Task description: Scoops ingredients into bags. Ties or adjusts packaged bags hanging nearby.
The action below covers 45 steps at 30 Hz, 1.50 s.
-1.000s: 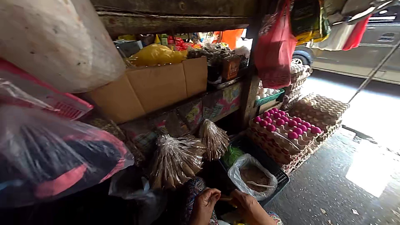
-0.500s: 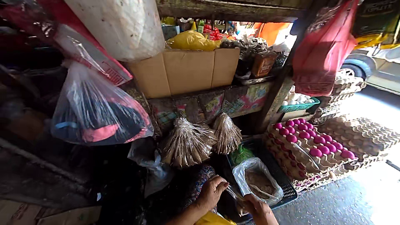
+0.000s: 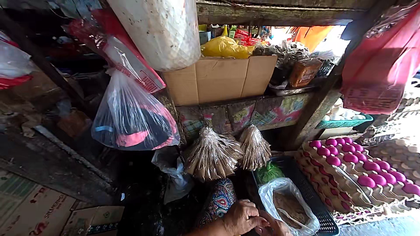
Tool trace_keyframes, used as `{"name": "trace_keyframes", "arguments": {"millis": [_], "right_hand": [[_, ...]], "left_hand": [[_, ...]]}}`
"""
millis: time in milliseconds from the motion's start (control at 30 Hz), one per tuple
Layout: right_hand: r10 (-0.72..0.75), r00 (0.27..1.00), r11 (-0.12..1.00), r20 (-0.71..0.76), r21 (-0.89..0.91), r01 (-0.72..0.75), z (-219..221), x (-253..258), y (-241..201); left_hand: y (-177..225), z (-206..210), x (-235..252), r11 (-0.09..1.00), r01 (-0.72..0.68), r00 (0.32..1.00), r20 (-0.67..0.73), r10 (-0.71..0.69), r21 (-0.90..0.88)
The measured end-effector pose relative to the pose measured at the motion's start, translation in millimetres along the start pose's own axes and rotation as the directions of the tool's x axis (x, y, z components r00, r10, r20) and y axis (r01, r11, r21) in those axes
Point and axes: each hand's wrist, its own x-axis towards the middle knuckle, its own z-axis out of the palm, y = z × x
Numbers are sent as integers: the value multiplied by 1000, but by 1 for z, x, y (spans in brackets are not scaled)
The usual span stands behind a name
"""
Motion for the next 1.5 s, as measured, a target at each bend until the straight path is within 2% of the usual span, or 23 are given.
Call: {"name": "trace_keyframes", "arguments": {"millis": [100, 200, 267, 333, 433, 533, 667, 700, 800, 867, 933, 1000, 1067, 1133, 1200, 1333, 1500], "right_hand": [[16, 1000, 1000, -27, 5, -16, 6, 6, -3], [31, 999, 996, -30, 89, -28, 8, 4, 5], [57, 998, 993, -39, 106, -53, 7, 0, 7], [85, 994, 989, -70, 126, -75, 6, -4, 11], [83, 972, 966, -219, 258, -24, 15, -5, 16], [100, 927, 914, -362, 401, 58, 27, 0, 20], [29, 907, 962, -421, 259, 90, 35, 10, 16], [19, 921, 979, -390, 195, 63, 35, 10, 14], [66, 976, 998, -206, 12, -65, 31, 7, 11], [113, 985, 992, -131, -42, -119, 26, 4, 15], [132, 976, 991, -171, -5, -135, 20, 0, 17], [106, 947, 993, -303, 85, -84, 14, -3, 19], [61, 885, 987, -461, 158, 14, 7, -5, 17], [-13, 818, 976, -575, 169, 135, 2, -7, 12], [-94, 785, 965, -612, 138, 223, -2, -6, 5], [-160, 793, 976, -588, 25, 216, -3, -8, 4], [-127, 748, 989, -651, -24, 147, -7, -18, 7]], "left_hand": [[-9, -1, 2, 1000, 1, 999, -39, 0, 23], [-13, -3, 4, 1000, 24, 995, -97, -22, 19], [-14, -2, 7, 995, 80, 982, -169, -88, -51], [-12, 0, 12, 966, 158, 954, -221, -203, -203], [-1, 4, 19, 795, 231, 910, -164, -380, -560], [7, 15, 20, 604, 261, 907, -21, -420, -753], [15, 17, 24, 586, 331, 852, -33, -523, -740], [16, 15, 27, 549, 349, 822, -33, -568, -759], [20, -2, 39, 346, 347, 725, 15, -689, -872], [23, -13, 47, 279, 314, 684, 12, -730, -908], [24, -18, 47, 350, 322, 709, -21, -705, -880], [20, -17, 41, 502, 354, 786, -39, -617, -789], [16, -8, 37, 655, 371, 866, -8, -499, -659], [17, 0, 32, 746, 390, 903, 64, -426, -539], [19, 5, 30, 816, 372, 925, 106, -365, -442], [17, 10, 28, 894, 309, 951, 129, -282, -325], [22, 18, 38, 934, 258, 963, 142, -229, -248]]}}
